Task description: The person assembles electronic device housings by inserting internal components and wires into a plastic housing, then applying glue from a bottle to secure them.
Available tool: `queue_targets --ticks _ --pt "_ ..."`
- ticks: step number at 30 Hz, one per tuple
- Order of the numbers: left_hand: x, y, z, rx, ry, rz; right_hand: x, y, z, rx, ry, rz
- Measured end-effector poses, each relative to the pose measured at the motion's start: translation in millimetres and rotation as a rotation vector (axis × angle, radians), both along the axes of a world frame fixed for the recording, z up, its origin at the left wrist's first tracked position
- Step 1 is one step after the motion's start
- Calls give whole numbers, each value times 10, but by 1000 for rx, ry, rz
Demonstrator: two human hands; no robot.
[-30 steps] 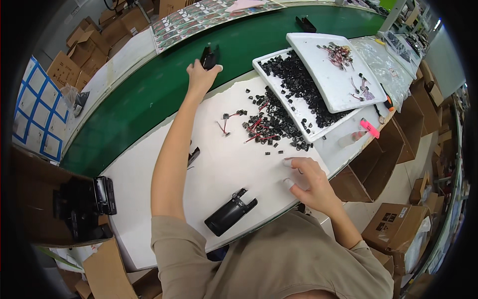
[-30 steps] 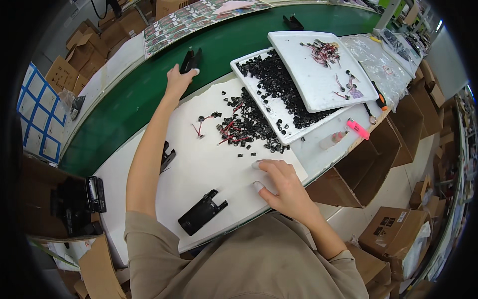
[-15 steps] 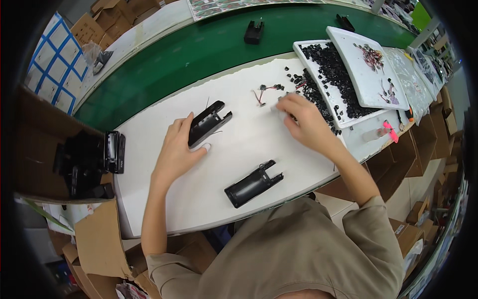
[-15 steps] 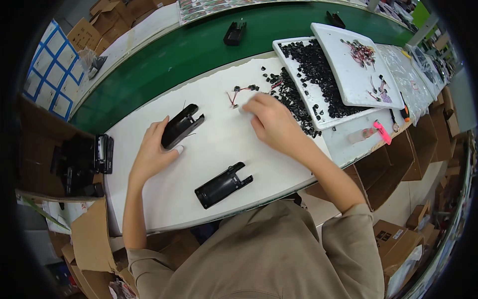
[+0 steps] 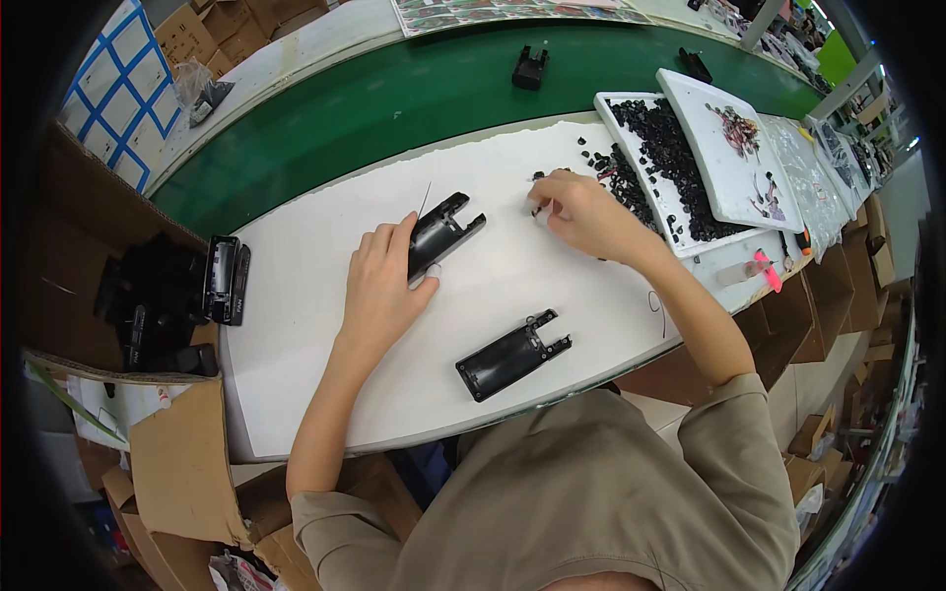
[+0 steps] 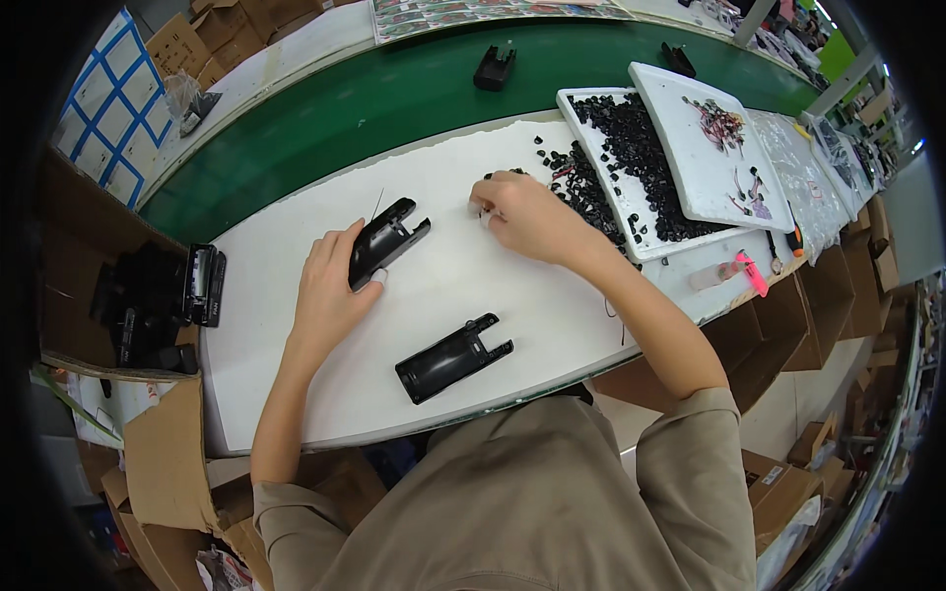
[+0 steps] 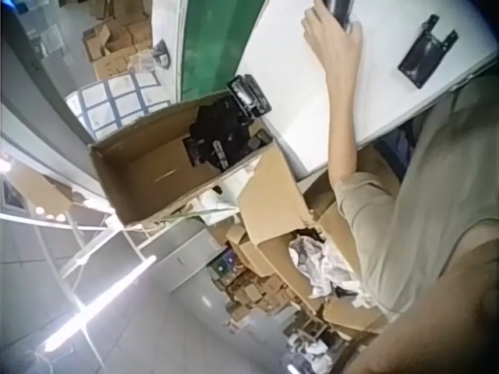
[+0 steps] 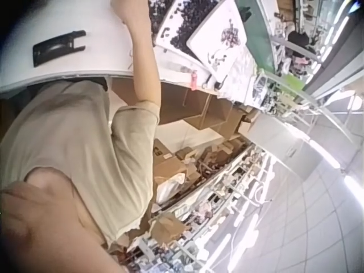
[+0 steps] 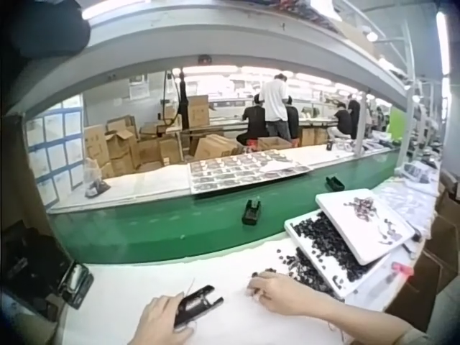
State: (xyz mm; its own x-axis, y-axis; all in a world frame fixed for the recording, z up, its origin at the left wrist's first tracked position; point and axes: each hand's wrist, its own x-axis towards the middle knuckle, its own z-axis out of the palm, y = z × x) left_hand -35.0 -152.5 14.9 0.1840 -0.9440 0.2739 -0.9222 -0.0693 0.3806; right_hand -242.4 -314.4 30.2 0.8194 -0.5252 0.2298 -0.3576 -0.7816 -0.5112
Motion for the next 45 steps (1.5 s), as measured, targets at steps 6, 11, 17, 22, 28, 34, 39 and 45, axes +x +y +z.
queue_targets --ticks 6,11,17,22,28,34,39,45 --pt "-107 -97 22 -83 40 -39 -238 -235 241 78 -126 -203" --pt "-214 -157 -45 -93 71 -23 -332 -240 126 6 20 -192" --pt "-206 -131 -120 -170 118 -70 -309 -329 83 -137 139 -191" --pt "-228 -137 -123 -157 107 -86 -228 -316 54 -297 278 -154" --pt "-230 -130 -130 -155 115 -81 -235 -284 -30 -508 243 -179" --pt "-229 -121 -148 -189 111 -75 -176 -354 -99 -649 124 -193" --pt "-243 -137 -149 -180 114 -72 -204 -316 -162 -603 160 -173" --pt "-232 -130 -165 -200 104 -77 -230 -357 -53 -244 107 -193"
